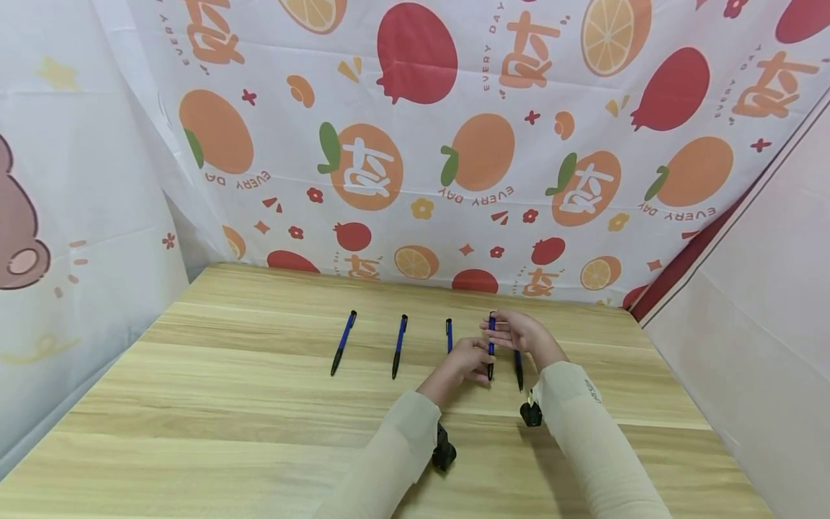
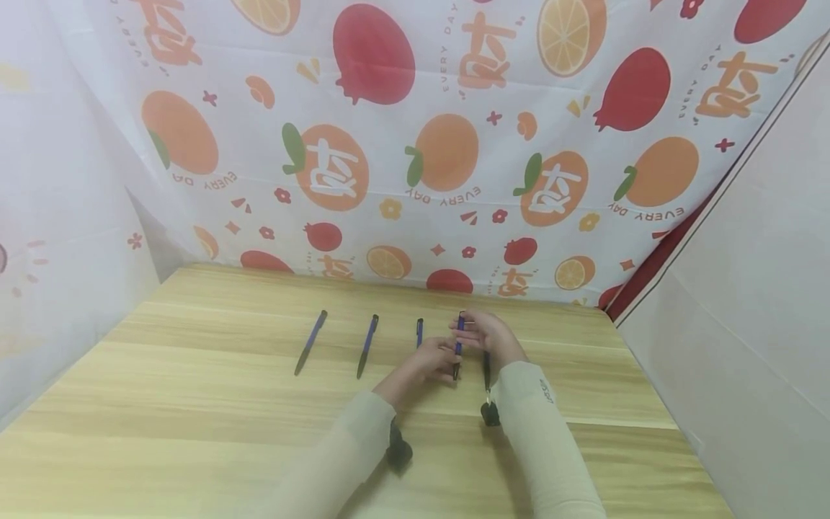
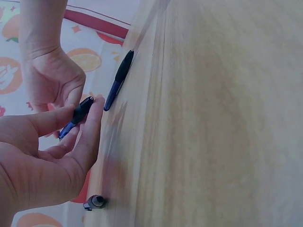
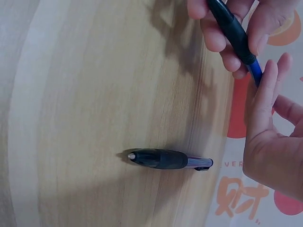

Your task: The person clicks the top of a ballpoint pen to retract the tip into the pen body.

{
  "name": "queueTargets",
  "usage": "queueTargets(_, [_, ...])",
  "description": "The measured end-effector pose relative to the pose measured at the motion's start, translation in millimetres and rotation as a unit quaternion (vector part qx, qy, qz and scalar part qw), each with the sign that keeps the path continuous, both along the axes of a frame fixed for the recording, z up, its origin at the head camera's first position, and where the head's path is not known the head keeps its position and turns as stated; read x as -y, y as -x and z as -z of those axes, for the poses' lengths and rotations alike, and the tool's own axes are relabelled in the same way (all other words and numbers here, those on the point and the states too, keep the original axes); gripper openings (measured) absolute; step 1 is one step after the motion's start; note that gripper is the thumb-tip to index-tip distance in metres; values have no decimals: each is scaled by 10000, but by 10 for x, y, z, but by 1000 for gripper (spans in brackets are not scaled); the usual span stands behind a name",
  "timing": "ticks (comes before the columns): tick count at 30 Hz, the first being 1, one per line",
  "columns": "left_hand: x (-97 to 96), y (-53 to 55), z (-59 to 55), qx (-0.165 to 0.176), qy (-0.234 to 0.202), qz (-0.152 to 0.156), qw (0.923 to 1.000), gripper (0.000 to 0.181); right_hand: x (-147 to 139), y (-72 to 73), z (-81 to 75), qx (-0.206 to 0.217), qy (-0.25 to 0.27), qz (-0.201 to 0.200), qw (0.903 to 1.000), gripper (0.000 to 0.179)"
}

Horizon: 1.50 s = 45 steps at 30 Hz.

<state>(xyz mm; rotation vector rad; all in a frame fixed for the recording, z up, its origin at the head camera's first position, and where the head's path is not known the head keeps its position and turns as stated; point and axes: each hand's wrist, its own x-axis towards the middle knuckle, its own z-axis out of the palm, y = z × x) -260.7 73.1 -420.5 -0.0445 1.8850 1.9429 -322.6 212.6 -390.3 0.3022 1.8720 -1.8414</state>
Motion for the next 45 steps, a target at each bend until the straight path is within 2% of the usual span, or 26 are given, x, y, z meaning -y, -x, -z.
queueTargets(6, [-6, 64, 77, -50, -38, 72, 10000, 26, 4, -10, -16, -24, 37, -104, 9999, 43])
queueTargets(14, [5, -9, -11, -95, 46, -36, 9999, 29, 5, -6, -18, -24, 42, -122, 9999, 43])
queueTargets(25, [-8, 35, 26, -110, 1, -37, 9999, 26, 23, 9, -31, 35, -20, -96, 9999, 46])
queueTargets(45, [-26, 4, -6, -390, 474, 31, 9981, 24, 20, 35, 0, 113, -251, -56, 9996, 53])
